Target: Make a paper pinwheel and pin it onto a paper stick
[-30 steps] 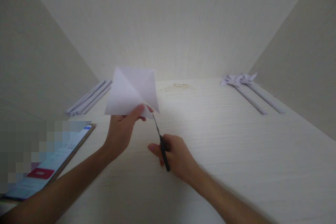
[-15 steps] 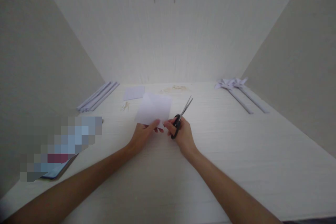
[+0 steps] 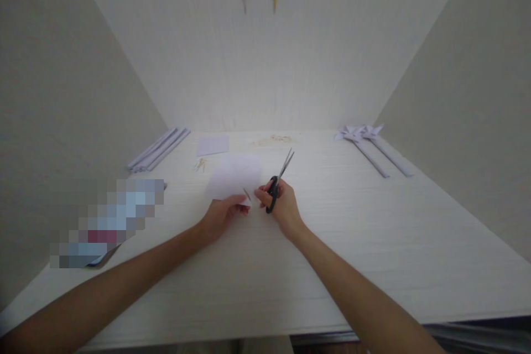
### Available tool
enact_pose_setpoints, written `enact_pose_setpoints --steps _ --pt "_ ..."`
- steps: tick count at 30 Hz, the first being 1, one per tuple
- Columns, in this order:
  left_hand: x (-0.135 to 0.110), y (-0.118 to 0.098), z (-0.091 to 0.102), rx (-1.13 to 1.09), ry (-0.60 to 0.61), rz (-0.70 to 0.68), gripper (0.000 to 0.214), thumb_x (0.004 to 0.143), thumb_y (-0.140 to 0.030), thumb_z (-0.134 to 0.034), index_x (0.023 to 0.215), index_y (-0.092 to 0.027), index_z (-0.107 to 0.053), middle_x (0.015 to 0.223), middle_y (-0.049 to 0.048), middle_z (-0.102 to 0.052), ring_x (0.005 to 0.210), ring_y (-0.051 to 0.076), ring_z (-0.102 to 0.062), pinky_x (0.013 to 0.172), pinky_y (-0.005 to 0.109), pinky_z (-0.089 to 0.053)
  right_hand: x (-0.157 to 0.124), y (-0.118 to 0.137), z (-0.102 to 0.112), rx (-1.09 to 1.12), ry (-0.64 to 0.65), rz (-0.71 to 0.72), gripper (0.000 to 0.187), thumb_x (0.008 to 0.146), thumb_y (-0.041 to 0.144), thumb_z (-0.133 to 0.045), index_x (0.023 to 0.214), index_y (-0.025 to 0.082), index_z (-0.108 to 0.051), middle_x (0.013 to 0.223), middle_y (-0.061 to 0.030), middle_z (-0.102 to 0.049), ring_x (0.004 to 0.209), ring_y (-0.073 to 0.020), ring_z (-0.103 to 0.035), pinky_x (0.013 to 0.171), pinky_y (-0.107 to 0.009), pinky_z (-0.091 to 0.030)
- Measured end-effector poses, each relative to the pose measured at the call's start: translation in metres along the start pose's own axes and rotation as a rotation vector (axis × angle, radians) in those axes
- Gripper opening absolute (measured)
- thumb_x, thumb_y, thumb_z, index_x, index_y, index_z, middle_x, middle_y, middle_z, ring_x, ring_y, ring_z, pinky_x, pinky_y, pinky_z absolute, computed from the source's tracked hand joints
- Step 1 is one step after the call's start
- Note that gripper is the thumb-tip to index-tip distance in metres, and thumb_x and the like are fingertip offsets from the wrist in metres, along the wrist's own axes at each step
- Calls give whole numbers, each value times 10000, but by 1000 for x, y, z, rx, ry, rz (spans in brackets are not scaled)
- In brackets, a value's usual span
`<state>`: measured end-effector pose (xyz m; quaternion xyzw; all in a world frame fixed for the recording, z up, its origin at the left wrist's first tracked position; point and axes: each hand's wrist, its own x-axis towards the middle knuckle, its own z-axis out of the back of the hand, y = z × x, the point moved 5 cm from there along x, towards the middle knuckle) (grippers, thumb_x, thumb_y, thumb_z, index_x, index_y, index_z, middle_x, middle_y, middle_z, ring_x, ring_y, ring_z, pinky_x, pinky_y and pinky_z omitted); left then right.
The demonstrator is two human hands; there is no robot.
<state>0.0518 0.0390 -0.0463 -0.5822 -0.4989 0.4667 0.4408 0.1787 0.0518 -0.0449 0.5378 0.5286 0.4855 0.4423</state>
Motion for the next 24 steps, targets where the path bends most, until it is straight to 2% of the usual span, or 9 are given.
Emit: enact_pose_setpoints --steps 4,8,15,20,24 --pt "2 3 3 6 -8 -3 185 575 -253 -528 415 -164 -505 421 -22 -486 455 106 -451 505 244 -376 -2 0 -3 13 39 -11 257 586 256 -681 650 169 -448 585 52 -537 375 -39 -424 353 -172 -292" --pt "0 4 4 65 -39 16 241 600 -249 -548 380 -163 -499 411 -23 -493 447 96 -452 541 242 -376 -3 0 -5 79 55 -5 250 608 255 -667 657 176 -434 580 64 -526 361 -31 -416 338 -164 -271" --pt "-3 -4 -1 129 -46 27 222 644 -327 -569 489 -171 -542 446 -36 -507 455 94 -460 527 230 -388 -4 -3 -7 111 69 -1 266 610 281 -670 663 179 -430 594 62 -514 349 -26 -401 321 -169 -252" --pt "-3 -2 4 189 -124 7 192 637 -350 -585 561 -174 -569 489 -33 -536 493 107 -493 559 238 -411 -4 -2 -7 118 68 -27 262 618 295 -662 665 184 -428 528 72 -496 347 -34 -391 332 -170 -258" --pt "0 0 12 173 -220 3 219 626 -372 -592 546 -170 -562 516 -25 -556 510 111 -520 589 249 -418 -6 -1 -9 117 112 -42 266 606 289 -669 654 176 -432 609 41 -561 362 -34 -416 336 -173 -277"
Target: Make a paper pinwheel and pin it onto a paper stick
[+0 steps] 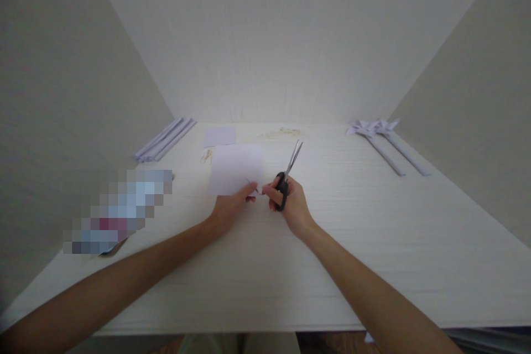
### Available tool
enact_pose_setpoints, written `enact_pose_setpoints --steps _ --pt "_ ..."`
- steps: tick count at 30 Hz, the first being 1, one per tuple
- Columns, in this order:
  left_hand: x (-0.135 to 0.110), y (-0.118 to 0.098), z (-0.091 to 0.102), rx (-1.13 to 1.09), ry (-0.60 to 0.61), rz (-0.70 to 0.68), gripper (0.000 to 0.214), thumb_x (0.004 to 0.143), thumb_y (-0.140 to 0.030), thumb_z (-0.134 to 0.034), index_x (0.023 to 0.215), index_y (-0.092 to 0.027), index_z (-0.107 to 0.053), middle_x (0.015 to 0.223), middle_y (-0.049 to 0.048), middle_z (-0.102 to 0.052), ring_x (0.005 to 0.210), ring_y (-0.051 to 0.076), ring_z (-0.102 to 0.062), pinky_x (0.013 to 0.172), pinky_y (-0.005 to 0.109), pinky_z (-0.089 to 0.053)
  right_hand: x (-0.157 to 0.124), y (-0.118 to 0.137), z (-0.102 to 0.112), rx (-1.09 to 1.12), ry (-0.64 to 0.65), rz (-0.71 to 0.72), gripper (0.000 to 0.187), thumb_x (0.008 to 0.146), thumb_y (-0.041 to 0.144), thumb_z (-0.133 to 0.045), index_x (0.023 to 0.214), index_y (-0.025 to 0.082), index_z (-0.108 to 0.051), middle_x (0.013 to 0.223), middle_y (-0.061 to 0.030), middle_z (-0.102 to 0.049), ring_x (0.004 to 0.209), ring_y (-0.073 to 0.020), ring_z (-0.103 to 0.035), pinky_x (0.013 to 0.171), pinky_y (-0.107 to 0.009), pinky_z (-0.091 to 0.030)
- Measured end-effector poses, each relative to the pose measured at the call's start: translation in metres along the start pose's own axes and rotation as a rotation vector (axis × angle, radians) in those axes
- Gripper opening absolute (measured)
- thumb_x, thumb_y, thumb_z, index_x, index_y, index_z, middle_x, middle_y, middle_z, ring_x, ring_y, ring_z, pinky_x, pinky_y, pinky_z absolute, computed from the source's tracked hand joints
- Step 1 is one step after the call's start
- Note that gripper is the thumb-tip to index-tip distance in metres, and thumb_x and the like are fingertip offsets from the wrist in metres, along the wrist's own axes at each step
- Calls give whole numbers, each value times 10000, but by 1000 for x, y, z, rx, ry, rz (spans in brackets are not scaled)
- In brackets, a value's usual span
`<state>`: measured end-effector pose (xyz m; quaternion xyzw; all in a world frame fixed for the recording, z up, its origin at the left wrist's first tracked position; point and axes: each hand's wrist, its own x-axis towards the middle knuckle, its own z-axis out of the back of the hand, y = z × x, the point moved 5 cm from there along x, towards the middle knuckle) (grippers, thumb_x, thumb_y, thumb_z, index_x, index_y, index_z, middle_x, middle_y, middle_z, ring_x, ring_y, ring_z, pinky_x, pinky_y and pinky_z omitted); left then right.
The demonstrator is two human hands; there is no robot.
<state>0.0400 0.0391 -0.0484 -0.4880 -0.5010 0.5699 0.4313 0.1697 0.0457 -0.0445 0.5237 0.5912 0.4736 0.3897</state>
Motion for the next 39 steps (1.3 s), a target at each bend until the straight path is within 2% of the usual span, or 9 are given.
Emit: enact_pose_setpoints --steps 4,11,20,29,39 --pt "2 1 2 -33 -45 -6 210 615 -368 -603 561 -170 -560 538 -31 -565 506 105 -519 577 243 -416 -1 -1 -2 -2 35 -12 270 582 268 -692 643 165 -450 685 19 -593 369 -24 -427 337 -167 -287" --pt "-4 -7 -2 88 31 -66 219 662 -342 -555 513 -182 -542 532 -22 -556 554 122 -537 636 256 -423 0 -2 1 -56 16 -3 300 537 246 -726 630 170 -450 645 39 -565 366 -30 -430 330 -166 -289" --pt "-9 -12 -2 150 47 -33 222 675 -340 -536 507 -194 -536 535 -19 -559 592 140 -557 676 265 -423 0 -1 2 -86 -29 1 339 505 292 -745 621 172 -450 609 50 -543 360 -34 -425 322 -170 -298" --pt "-11 -10 -1 237 72 -5 298 697 -408 -503 483 -202 -528 601 -5 -585 668 158 -562 739 280 -393 1 -3 3 -16 -49 8 310 530 234 -738 633 171 -452 619 53 -549 365 -29 -438 326 -157 -307" --pt "-10 -9 -1 137 73 -31 226 683 -370 -535 541 -196 -563 548 -21 -567 602 142 -562 684 267 -424 2 -4 3 -4 -46 0 310 518 214 -743 622 169 -455 586 68 -542 346 -25 -429 317 -154 -289"
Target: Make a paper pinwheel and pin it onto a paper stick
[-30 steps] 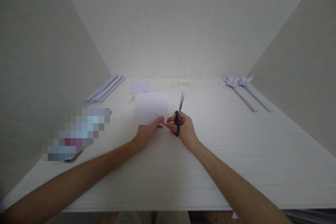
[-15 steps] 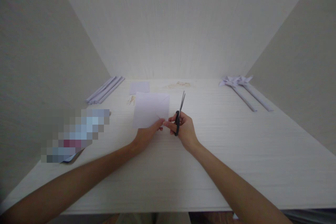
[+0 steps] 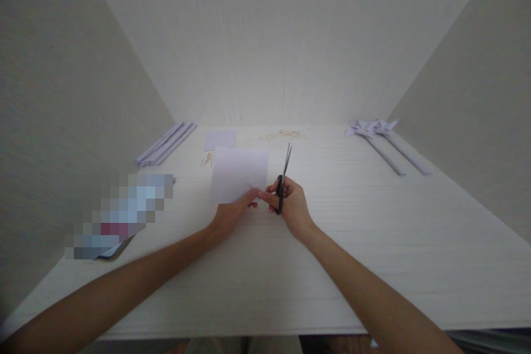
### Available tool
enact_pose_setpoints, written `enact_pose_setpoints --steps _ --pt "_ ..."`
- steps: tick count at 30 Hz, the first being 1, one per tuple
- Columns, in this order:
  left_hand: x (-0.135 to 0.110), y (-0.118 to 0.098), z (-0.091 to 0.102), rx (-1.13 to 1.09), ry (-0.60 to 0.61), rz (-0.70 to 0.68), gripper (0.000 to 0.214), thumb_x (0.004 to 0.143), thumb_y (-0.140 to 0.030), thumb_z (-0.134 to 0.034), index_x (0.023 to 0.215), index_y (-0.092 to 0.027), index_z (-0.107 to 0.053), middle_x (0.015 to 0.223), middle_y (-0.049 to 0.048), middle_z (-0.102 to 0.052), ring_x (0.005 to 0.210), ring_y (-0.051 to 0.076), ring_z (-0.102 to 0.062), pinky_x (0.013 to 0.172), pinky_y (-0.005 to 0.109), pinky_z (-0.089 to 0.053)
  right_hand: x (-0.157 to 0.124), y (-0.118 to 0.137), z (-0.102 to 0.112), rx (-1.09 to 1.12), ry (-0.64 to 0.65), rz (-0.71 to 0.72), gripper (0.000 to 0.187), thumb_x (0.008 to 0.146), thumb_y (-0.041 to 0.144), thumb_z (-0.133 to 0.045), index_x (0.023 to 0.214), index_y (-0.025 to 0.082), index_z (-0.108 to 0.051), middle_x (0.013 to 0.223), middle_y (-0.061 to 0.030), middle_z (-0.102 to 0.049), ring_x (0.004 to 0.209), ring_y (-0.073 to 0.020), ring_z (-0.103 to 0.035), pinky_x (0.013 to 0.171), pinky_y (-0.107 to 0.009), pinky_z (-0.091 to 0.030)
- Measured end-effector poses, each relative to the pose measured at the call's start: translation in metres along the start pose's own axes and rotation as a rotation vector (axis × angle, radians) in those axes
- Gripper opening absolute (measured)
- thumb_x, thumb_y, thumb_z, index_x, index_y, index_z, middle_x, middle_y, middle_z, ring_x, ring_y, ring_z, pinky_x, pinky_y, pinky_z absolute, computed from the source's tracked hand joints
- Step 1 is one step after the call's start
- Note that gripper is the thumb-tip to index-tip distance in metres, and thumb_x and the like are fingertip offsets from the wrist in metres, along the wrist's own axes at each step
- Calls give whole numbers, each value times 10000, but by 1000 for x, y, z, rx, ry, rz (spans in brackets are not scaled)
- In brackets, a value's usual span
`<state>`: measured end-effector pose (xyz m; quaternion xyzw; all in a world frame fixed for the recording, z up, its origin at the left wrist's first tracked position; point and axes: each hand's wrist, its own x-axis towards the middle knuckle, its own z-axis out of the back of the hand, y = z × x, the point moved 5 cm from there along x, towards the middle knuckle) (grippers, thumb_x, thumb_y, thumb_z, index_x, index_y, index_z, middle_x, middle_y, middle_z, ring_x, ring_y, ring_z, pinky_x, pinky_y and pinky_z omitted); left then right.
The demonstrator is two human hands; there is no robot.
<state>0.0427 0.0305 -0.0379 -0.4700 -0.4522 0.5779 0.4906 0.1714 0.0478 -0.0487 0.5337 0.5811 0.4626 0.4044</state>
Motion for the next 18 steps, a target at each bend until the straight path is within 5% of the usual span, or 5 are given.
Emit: enact_pose_setpoints --steps 18 --pt "5 7 -4 -131 -9 -84 169 666 -323 -568 576 -180 -569 578 -16 -588 515 110 -543 563 238 -455 0 0 -1 9 26 0 280 527 166 -731 602 168 -462 459 82 -498 324 -29 -402 312 -146 -261"
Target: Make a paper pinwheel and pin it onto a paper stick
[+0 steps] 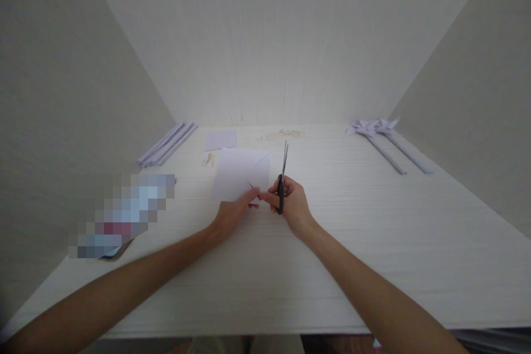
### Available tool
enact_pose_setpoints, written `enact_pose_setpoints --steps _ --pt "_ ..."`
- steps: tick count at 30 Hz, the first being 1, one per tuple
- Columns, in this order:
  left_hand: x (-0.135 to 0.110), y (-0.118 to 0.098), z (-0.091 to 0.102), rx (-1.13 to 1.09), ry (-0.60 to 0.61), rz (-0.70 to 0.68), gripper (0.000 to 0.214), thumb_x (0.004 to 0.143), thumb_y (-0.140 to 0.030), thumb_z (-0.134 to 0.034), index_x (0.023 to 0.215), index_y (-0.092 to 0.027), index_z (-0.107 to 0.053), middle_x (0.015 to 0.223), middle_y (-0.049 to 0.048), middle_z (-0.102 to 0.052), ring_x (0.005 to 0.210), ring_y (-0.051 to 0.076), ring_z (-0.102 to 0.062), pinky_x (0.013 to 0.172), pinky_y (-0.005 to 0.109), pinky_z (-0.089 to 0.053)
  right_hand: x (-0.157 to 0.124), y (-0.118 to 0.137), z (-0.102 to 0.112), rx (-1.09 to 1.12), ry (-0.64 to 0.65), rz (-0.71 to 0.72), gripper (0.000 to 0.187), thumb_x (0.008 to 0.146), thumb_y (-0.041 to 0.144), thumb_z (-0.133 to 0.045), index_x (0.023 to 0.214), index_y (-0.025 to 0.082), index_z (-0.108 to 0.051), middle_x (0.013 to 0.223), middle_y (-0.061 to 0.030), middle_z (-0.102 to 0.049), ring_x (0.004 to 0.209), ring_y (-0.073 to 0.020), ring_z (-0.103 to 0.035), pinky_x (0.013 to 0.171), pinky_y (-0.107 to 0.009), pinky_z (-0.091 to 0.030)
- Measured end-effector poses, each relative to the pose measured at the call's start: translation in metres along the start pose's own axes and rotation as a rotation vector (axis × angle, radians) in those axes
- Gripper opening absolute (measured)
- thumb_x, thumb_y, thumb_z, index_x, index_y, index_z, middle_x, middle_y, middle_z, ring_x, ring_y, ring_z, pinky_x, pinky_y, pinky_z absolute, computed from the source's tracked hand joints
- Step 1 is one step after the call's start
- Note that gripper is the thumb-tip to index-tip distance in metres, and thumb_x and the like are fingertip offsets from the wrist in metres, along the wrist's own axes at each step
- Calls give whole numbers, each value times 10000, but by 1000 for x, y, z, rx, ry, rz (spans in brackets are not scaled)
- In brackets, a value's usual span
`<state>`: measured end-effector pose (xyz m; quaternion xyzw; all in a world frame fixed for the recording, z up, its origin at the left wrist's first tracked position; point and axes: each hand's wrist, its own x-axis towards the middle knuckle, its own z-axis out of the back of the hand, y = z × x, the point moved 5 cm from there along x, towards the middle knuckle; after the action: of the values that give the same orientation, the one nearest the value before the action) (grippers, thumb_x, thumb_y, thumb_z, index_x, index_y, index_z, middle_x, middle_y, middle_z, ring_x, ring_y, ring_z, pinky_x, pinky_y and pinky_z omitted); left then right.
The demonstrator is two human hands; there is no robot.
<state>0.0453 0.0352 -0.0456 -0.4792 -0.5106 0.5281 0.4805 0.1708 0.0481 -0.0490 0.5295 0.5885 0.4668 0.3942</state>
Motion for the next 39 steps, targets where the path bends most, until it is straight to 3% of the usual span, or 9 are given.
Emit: enact_pose_setpoints --steps 28,34,39 --pt "2 -6 -2 -2 4 -46 144 650 -285 -555 571 -165 -558 582 -4 -590 507 107 -524 493 225 -434 0 -2 0 38 -7 -18 304 522 224 -743 614 166 -459 546 54 -572 313 -30 -418 294 -150 -274" --pt "14 -2 11 -19 -107 -122 169 636 -295 -586 533 -166 -549 504 -25 -553 475 104 -486 486 231 -386 -4 8 -4 -165 56 -45 287 647 409 -635 670 173 -473 533 32 -544 357 -61 -438 338 -182 -273" --pt "36 3 27 -113 -144 -154 139 639 -289 -579 586 -163 -547 552 -20 -566 524 105 -518 490 222 -380 -8 20 -6 -416 168 -49 474 748 565 -418 550 145 -517 399 45 -368 369 -63 -328 373 -213 -209"
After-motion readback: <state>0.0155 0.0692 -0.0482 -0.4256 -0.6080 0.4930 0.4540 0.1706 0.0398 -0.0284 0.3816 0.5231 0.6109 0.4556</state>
